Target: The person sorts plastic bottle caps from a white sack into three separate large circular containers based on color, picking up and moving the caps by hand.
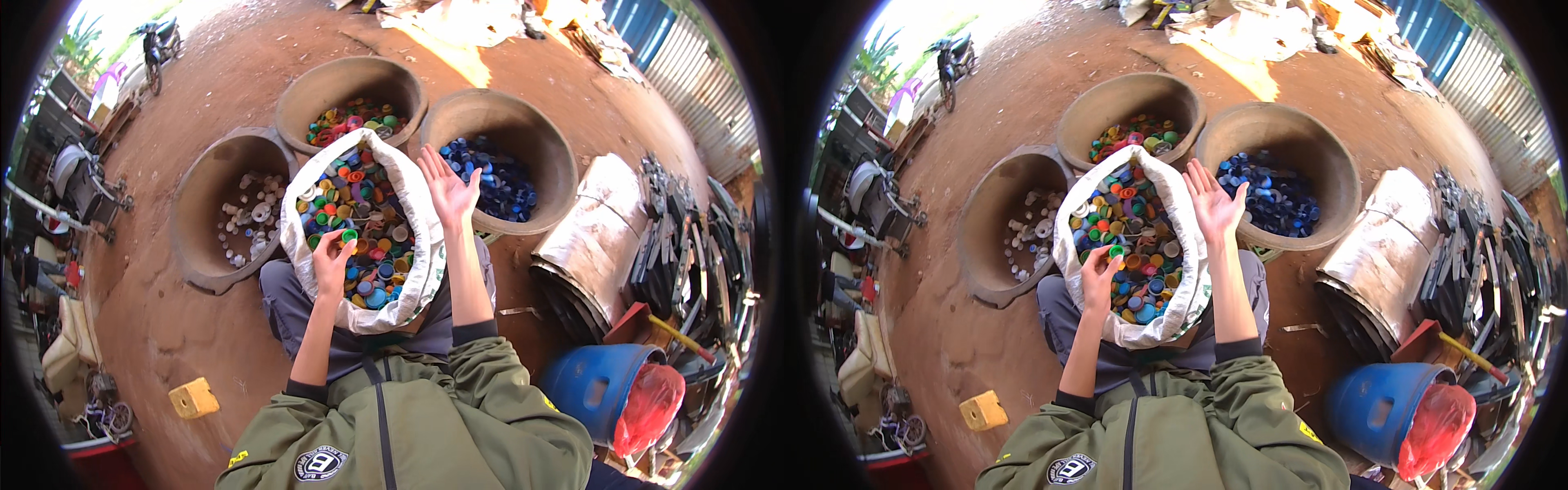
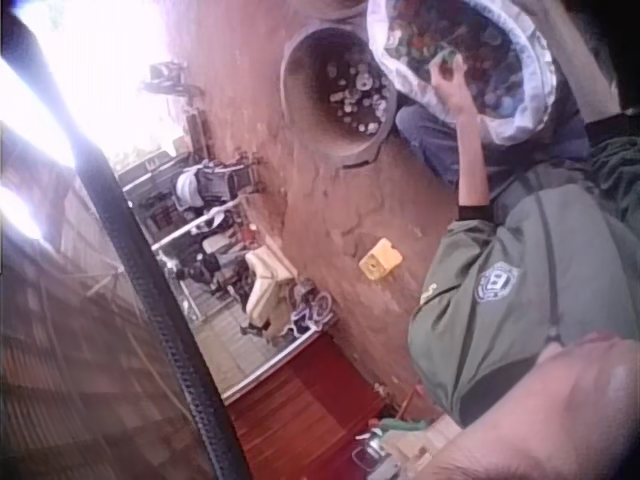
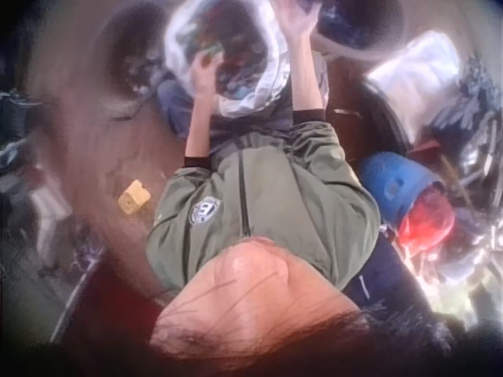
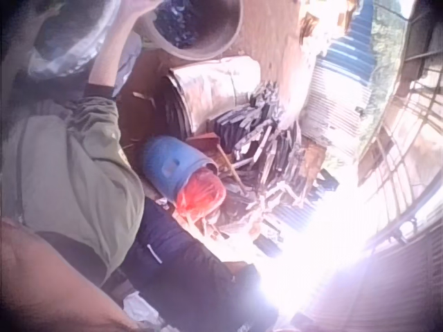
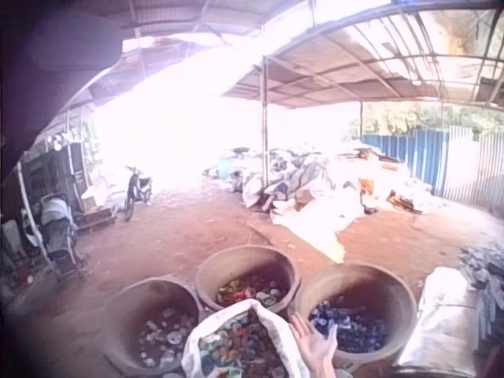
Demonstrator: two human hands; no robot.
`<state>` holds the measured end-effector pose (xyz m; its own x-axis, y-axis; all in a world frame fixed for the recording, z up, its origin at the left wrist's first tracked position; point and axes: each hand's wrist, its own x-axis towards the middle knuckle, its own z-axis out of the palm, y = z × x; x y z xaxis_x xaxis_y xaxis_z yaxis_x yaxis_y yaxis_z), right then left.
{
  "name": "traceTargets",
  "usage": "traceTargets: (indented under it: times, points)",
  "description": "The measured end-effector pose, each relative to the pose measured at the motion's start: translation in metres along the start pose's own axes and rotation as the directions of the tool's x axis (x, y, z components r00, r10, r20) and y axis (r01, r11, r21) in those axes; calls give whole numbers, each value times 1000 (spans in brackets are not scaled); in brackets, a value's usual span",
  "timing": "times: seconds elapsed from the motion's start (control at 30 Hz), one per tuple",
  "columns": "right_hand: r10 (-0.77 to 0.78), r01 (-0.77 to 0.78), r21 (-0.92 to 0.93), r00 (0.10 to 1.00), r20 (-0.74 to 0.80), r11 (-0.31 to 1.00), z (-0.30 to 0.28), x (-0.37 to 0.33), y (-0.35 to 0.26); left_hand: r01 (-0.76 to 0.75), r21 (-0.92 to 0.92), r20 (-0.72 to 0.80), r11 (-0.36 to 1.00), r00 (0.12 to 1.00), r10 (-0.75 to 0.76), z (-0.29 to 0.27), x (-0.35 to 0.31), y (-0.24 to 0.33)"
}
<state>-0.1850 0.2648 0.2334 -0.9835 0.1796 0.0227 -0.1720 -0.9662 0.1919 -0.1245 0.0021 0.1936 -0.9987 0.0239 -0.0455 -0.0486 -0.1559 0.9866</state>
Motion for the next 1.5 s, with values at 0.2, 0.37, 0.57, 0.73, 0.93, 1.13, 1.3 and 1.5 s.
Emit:
traceTargets:
  times: [0.2, 0.37, 0.57, 0.73, 0.93, 1.13, 1.3, 1.5]
  points:
    - [232, -208, -936, 962, -143, 284, -30, -56, 58, 287, -656, 214, 698, 958, -193, -25, 13, -22]
    - [414, 320, -453, 902, -124, -832, -93, -72, 73, 458, -847, 399, 272, 884, -246, -35, 17, -36]
    - [410, 258, -413, 848, -336, -873, -110, -82, 88, 540, -796, 455, 272, 831, -320, -30, 11, -35]
    - [415, 306, -320, 831, -371, -897, -111, -79, 93, 493, -850, 378, 188, 817, -435, -22, 7, -18]
    - [449, 263, -433, 793, -412, -862, -129, -71, 92, 425, -902, 386, 75, 872, -299, -31, 12, -22]
    - [403, 347, -267, 894, -194, -899, -140, -86, 105, 442, -884, 367, 153, 858, -361, -30, 15, -24]
    - [304, 219, -507, 948, -91, -834, -137, -76, 100, 445, -848, 324, 289, 865, -383, -37, 19, -21]
    - [74, -101, -950, 989, -128, -295, -106, -67, 80, 489, -547, 306, 680, 872, -381, -35, 16, -12]
